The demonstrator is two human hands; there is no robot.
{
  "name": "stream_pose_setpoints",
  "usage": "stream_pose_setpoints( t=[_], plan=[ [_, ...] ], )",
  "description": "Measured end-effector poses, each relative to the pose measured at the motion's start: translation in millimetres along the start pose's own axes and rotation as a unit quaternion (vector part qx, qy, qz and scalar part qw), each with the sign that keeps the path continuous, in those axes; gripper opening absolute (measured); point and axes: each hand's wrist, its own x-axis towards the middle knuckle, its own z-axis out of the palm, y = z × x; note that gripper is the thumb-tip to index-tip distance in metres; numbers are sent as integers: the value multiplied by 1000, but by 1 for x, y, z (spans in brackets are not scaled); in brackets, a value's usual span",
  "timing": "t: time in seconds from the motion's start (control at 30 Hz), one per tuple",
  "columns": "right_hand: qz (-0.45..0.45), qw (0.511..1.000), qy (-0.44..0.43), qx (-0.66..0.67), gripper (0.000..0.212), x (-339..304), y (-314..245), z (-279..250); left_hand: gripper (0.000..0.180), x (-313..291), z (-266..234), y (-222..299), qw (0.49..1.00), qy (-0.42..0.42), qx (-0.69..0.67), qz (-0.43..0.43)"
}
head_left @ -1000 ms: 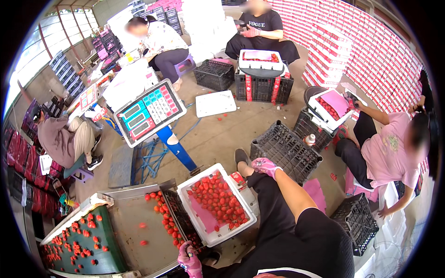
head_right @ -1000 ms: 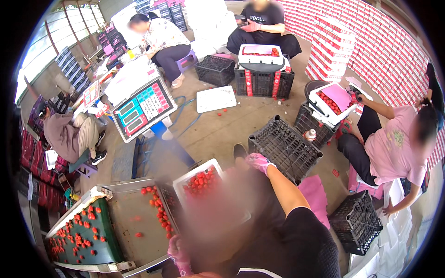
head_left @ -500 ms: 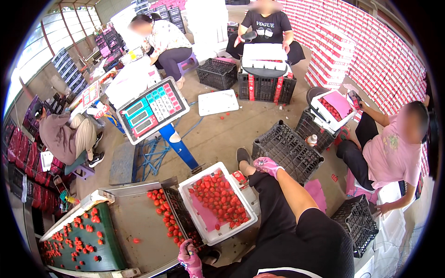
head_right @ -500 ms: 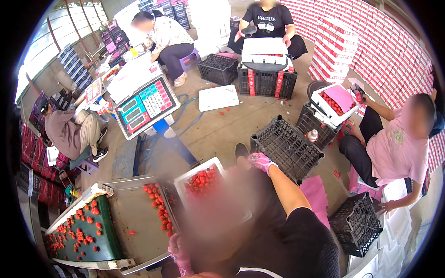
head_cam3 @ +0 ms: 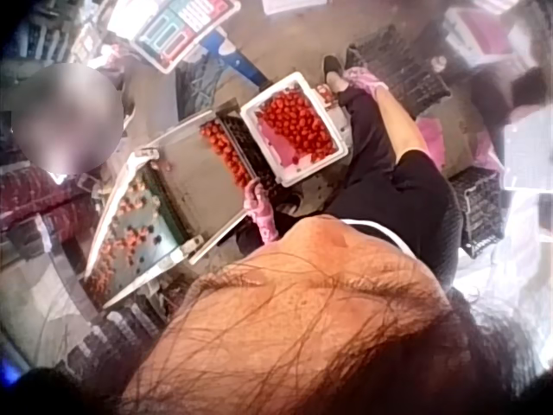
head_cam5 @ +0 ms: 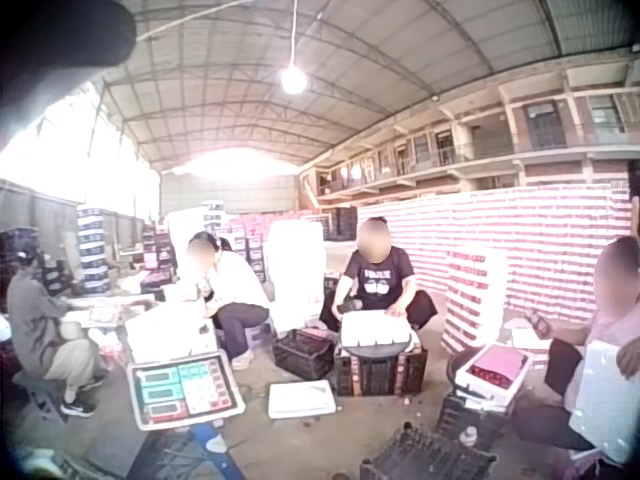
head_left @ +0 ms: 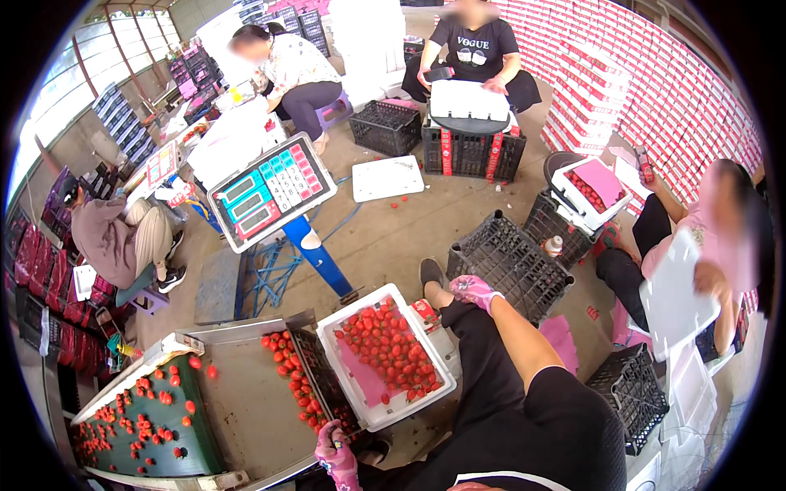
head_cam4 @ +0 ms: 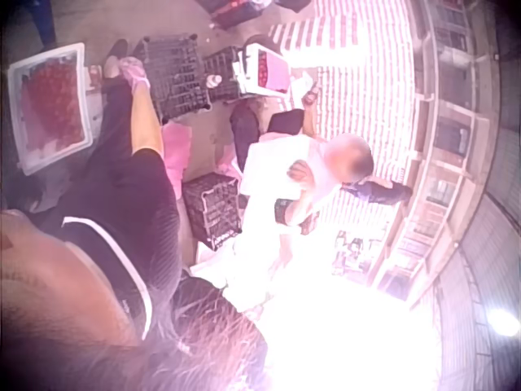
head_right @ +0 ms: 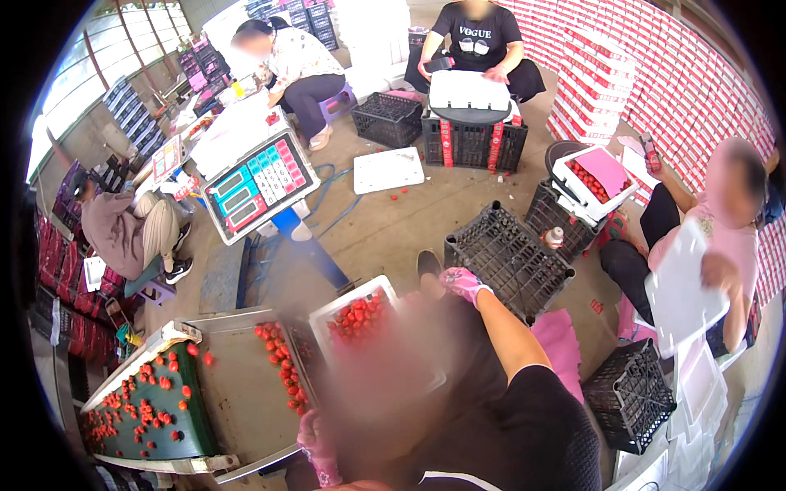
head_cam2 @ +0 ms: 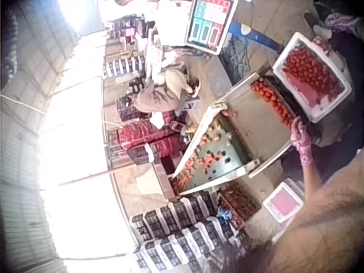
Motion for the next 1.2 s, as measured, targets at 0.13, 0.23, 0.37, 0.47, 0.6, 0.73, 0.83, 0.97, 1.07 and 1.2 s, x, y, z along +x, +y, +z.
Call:
stream_pose_setpoints(
  t=[0.13, 0.23, 0.37, 0.47, 0.6, 0.73, 0.83, 0.97, 1.07, 1.2],
  plan=[
    [28, 993, 13, -112, 17, -2, -16, 69, 18, 0, -20, 0, 999, 21, 45, -3],
    [31, 994, -1, -108, 21, -12, -24, 51, 18, 0, -13, -1, 1000, 9, 27, -2],
    [22, 989, 26, -144, 19, -15, -27, 54, 18, 1, -11, -1, 999, 9, 47, 10],
    [12, 991, 40, -125, 13, -16, -25, 56, 18, 1, -10, -1, 999, 3, 49, 4],
    [17, 994, 38, -105, 12, -15, -25, 57, 18, -1, -8, -4, 999, 6, 47, 0],
    [33, 994, 45, -94, 13, -8, -23, 38, 18, 0, -2, 0, 999, -1, 33, -8],
    [33, 988, 35, -149, 24, -6, -22, 51, 18, 0, -11, 9, 998, 3, 54, -45],
    [38, 995, -5, -87, 24, -9, -23, 42, 18, 3, -17, 12, 996, -5, 52, -74],
    [47, 993, 15, -110, 23, -19, -28, 54, 18, 5, -24, 13, 991, -18, 105, -75],
    [76, 988, 18, -130, 30, -12, -30, 45, 17, -5, -19, -22, 969, -35, 236, -65]
  ],
)
